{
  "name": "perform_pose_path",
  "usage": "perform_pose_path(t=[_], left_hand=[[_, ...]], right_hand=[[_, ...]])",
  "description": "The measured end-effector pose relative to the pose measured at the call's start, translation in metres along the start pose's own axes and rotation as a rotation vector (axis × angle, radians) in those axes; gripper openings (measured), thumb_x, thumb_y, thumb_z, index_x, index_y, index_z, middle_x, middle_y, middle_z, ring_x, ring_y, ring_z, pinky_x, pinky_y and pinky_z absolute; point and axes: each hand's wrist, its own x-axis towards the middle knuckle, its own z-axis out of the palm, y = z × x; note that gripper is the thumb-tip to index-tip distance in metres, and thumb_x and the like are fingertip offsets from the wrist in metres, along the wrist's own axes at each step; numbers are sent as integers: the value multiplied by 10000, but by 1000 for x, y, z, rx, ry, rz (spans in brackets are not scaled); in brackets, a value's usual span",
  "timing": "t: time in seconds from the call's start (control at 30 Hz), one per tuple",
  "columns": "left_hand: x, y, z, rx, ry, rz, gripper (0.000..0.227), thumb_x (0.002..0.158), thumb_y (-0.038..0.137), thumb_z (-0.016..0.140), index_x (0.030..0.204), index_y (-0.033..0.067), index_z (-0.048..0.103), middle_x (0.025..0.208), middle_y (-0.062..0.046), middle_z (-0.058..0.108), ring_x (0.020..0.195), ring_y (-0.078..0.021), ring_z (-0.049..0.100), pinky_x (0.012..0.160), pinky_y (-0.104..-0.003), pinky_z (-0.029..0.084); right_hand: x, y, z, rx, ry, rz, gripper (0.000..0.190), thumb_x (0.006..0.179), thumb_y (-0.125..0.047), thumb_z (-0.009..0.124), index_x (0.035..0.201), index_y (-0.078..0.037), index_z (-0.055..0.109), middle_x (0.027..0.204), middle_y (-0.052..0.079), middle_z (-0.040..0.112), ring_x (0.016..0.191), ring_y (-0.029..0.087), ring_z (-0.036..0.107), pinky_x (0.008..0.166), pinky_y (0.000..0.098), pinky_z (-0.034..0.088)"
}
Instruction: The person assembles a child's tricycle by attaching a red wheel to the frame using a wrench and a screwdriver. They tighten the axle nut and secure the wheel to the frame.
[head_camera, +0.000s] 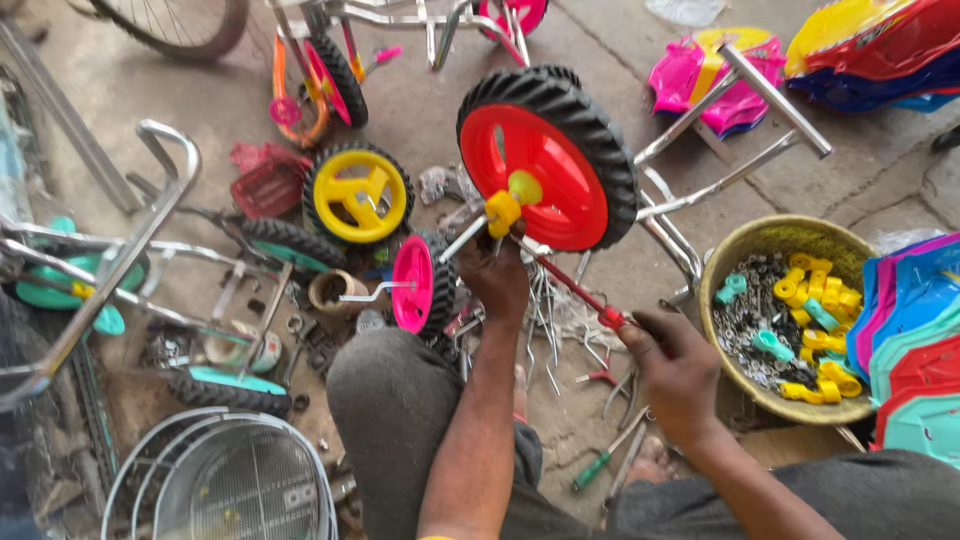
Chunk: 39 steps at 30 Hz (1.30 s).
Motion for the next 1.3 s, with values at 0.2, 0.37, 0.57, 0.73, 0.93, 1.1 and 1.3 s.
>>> perform_pose_path(t=[0.2, 0.37, 0.57, 0.73, 0.93, 1.1, 1.3], left_hand=[[-10, -5, -5, -163, 41, -88, 305, 962, -108, 663, 1249, -24, 604, 1179, -96, 694, 1049, -167, 696, 904, -313, 607], [-10, -4, -9, -27, 34, 16, 326, 934, -122, 702, 1215, -10, 581, 1161, -89, 681, 1049, -154, 690, 918, -299, 603], [-9, -2, -6, -12, 46, 8, 289, 948, -130, 691, 1192, -13, 590, 1136, -99, 693, 1026, -152, 698, 883, -294, 608], [-9, 0, -6, -165, 79, -123, 260, 943, -98, 663, 1176, -7, 593, 1162, -86, 699, 1052, -153, 709, 915, -314, 624], [-9, 3, -13, 60, 36, 43, 313, 927, -122, 735, 1179, -7, 589, 1115, -87, 691, 1008, -142, 680, 896, -293, 588], [-6, 1, -7, -13, 21, 11, 280, 945, -115, 698, 1183, -10, 596, 1108, -89, 701, 979, -140, 702, 854, -291, 617], [-9, 2, -14, -42, 22, -4, 270, 950, -121, 686, 1184, -22, 596, 1113, -102, 697, 996, -148, 695, 876, -293, 606]], right_hand=[[-11, 5, 0, 527, -266, 378, 361, 856, -201, 810, 1111, 12, 670, 790, 58, 702, 574, 116, 615, 476, 242, 479], [-14, 9, 3, -303, -133, -202, 469, 752, -187, 868, 1148, -9, 689, 803, 59, 732, 676, 150, 677, 623, 281, 544], [-7, 9, 0, -139, 131, -288, 333, 926, -192, 781, 1163, 15, 673, 970, 73, 732, 828, 135, 683, 727, 278, 566], [-8, 18, -1, 241, -139, 329, 373, 852, -120, 746, 1205, -8, 697, 937, 96, 731, 715, 157, 654, 597, 296, 511], [-8, 23, 6, -206, -83, -297, 268, 948, -128, 714, 1185, -7, 682, 932, 79, 740, 752, 141, 691, 626, 296, 571], [-12, 11, 7, 347, -42, 286, 264, 885, -181, 751, 1082, -17, 689, 861, 83, 724, 586, 159, 617, 470, 279, 471], [-10, 12, 8, 14, -197, -155, 385, 904, -227, 770, 1185, 16, 669, 852, 97, 692, 612, 148, 645, 513, 280, 504]])
